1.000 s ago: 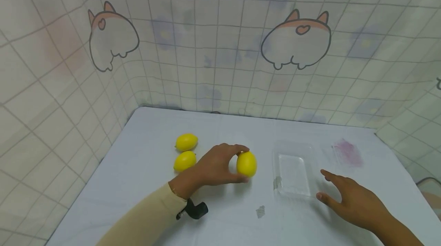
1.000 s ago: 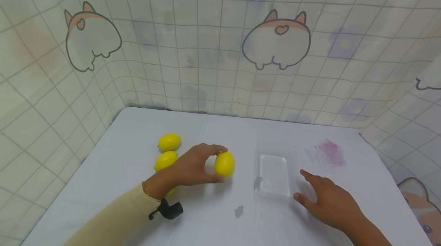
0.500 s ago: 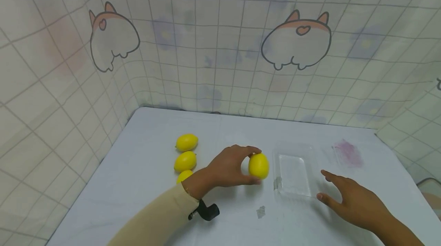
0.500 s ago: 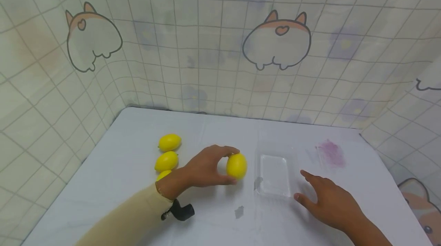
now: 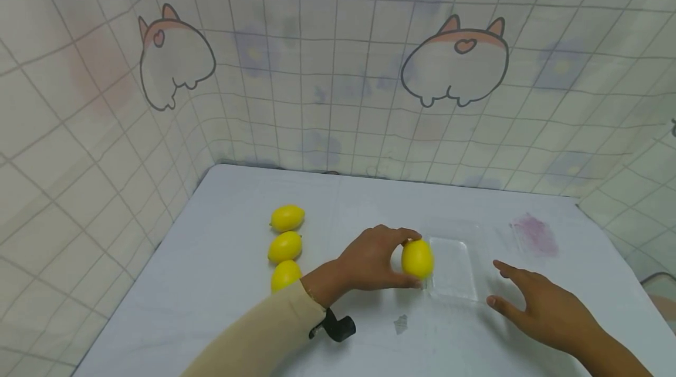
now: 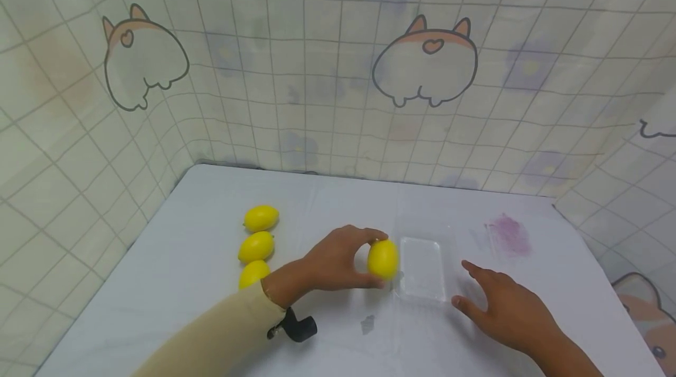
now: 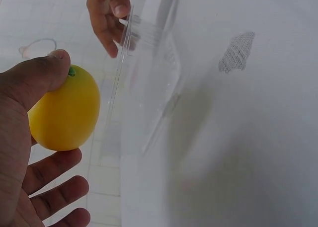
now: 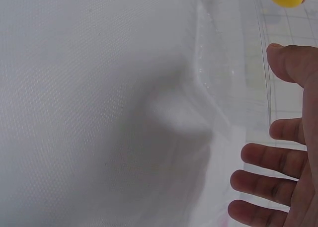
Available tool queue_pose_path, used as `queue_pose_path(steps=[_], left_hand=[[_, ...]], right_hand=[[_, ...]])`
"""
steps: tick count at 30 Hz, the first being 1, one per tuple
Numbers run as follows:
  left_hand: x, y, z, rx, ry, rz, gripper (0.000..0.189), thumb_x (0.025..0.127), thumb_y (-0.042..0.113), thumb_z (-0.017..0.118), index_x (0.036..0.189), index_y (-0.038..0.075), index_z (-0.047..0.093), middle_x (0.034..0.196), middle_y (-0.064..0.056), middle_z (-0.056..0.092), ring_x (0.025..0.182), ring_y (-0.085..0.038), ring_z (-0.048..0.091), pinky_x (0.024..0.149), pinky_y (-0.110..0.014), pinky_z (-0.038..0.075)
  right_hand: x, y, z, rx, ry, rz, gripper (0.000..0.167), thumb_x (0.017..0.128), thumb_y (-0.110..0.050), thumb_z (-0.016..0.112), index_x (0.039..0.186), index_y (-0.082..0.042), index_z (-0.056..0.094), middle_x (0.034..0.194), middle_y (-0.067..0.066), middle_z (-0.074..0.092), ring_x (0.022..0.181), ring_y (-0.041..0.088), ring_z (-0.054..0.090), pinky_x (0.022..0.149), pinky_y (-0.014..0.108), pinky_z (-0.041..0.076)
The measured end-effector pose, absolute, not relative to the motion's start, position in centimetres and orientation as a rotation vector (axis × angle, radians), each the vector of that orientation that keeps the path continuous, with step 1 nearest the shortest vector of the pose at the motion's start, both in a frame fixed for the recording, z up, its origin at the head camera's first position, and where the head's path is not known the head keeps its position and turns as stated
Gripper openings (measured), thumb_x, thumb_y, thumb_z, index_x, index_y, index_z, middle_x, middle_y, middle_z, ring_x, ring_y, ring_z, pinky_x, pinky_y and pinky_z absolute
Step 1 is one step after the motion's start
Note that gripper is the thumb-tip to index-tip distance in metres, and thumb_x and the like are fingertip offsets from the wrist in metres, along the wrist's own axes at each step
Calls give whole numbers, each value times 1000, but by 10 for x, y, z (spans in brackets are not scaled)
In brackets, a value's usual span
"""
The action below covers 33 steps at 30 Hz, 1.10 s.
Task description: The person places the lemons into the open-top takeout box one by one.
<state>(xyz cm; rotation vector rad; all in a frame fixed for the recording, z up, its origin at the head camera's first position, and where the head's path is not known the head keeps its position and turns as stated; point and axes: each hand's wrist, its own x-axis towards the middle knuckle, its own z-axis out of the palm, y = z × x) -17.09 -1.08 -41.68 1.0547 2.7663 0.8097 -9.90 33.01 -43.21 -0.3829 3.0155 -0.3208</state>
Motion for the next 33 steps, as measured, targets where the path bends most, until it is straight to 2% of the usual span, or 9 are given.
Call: queue_pose_path(steps=[22, 33], left_hand=[[-173, 22, -421, 1099, 2786, 775, 77, 80, 65, 78, 146, 31, 54, 124, 17, 65, 107, -7, 53, 91, -24, 45], [-173, 37, -420, 1113, 2799, 673, 78, 81, 67, 76, 146, 32, 53, 127, 19, 64, 109, -6, 52, 94, -23, 42]], right_hand=[[-102, 329, -432, -362, 2984, -307, 86, 91, -73, 58, 150, -11, 50, 136, 22, 61, 120, 47, 58, 79, 67, 51], [-102, 327, -430, -358, 2982, -316, 85, 91, -72, 59, 150, -11, 51, 134, 22, 62, 118, 46, 59, 78, 66, 52]])
